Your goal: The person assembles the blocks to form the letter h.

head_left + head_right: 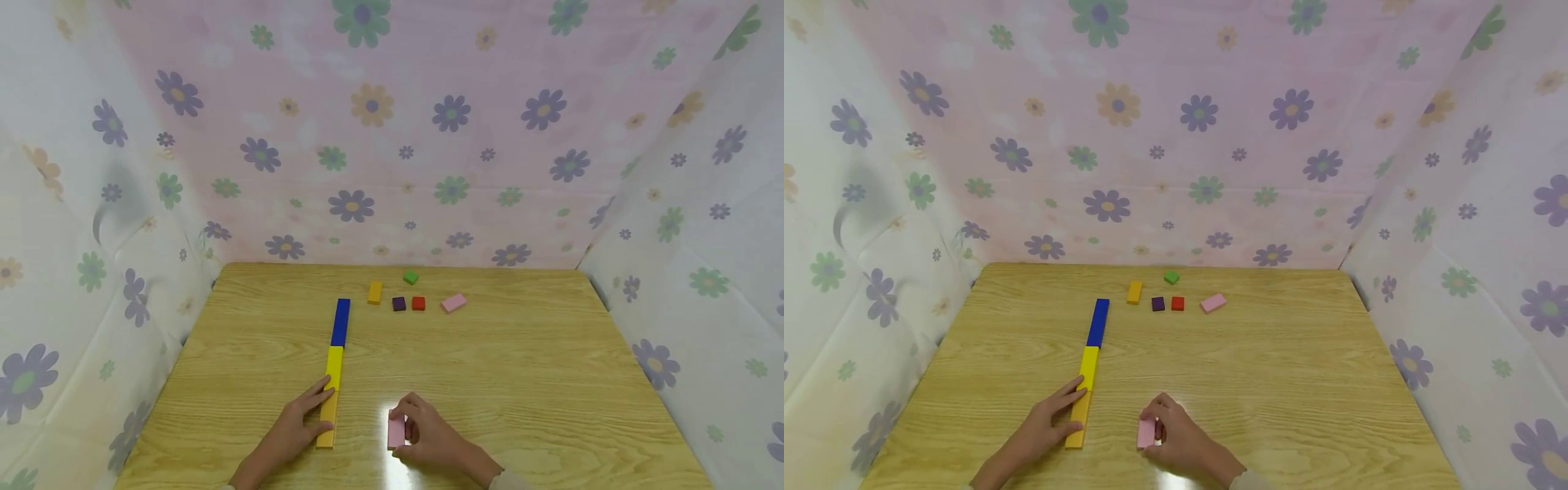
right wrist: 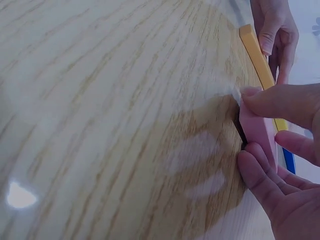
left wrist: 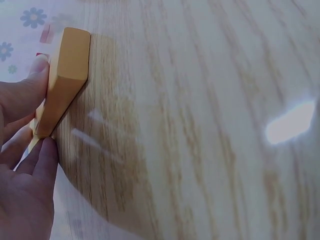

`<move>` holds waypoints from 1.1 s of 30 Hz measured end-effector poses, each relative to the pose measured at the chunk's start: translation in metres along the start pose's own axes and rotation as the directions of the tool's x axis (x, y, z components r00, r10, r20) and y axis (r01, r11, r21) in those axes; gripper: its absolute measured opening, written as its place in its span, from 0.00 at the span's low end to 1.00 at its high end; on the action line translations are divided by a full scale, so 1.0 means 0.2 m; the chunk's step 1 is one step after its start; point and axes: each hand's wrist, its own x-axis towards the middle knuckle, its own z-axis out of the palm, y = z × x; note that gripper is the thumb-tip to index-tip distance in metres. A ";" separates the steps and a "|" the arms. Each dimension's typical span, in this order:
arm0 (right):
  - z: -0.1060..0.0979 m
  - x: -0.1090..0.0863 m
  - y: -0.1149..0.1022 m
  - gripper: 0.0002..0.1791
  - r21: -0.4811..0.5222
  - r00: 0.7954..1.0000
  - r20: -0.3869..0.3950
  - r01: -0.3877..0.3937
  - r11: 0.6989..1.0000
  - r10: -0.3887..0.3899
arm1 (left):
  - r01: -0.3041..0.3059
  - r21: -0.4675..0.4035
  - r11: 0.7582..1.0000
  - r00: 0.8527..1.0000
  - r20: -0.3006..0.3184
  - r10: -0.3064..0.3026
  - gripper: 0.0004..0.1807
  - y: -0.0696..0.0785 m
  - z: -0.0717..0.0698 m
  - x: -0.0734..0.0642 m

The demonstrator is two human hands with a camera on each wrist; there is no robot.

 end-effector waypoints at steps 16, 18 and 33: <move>0.00 0.00 -0.02 0.24 -0.073 1.000 0.020 0.013 0.997 -0.012 | -0.010 0.010 1.000 1.000 -0.018 0.010 0.33 -0.01 0.00 0.00; 0.00 0.00 -0.02 0.24 -0.080 1.000 0.016 0.021 0.997 -0.020 | -0.010 0.009 1.000 1.000 -0.019 0.010 0.33 0.00 0.00 0.00; 0.00 -0.01 -0.05 0.24 -0.064 1.000 0.023 0.002 0.998 0.000 | -0.017 0.020 1.000 1.000 -0.019 0.017 0.33 0.00 0.01 -0.01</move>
